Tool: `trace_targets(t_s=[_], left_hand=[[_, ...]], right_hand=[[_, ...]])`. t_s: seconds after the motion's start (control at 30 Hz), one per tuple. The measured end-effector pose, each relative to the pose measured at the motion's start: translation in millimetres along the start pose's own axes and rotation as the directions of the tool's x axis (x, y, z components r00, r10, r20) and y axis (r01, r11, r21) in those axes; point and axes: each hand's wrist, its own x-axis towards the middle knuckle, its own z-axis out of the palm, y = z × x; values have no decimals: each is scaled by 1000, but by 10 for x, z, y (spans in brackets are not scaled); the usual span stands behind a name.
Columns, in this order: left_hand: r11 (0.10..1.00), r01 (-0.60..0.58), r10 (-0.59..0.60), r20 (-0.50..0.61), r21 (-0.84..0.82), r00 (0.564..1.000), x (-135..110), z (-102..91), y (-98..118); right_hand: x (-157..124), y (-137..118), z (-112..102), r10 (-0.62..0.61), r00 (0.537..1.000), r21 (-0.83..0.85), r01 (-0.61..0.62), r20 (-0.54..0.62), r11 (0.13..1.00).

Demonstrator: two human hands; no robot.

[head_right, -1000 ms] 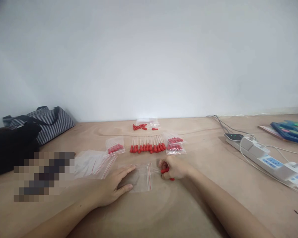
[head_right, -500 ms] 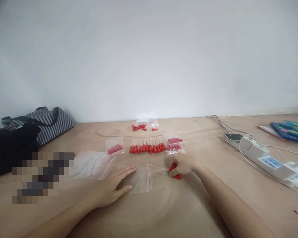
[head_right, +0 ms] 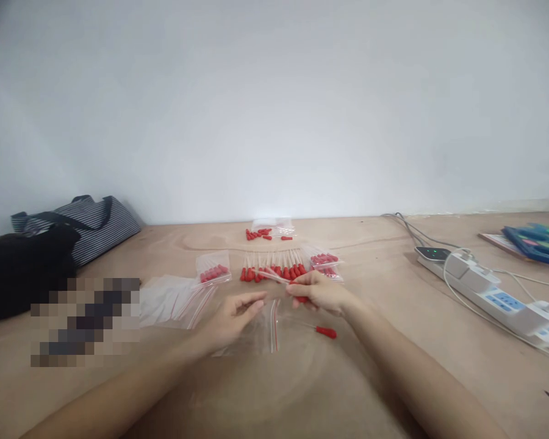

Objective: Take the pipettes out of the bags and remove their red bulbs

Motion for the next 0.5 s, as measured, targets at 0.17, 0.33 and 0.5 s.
trace_targets(t_s=[0.17, 0.33, 0.5], left_hand=[[802, 92, -193, -111, -590, 975, 187, 197, 43], [853, 240, -351, -169, -464, 921, 385, -117, -47], [880, 376, -443, -218, -290, 870, 735, -691, -200]], right_hand=[[215, -72, 509, -14, 998, 131, 5, 64, 991], [257, -13, 533, -81, 993, -41, 78, -83, 996], [98, 200, 199, -217, 948, -420, 103, -233, 902]])
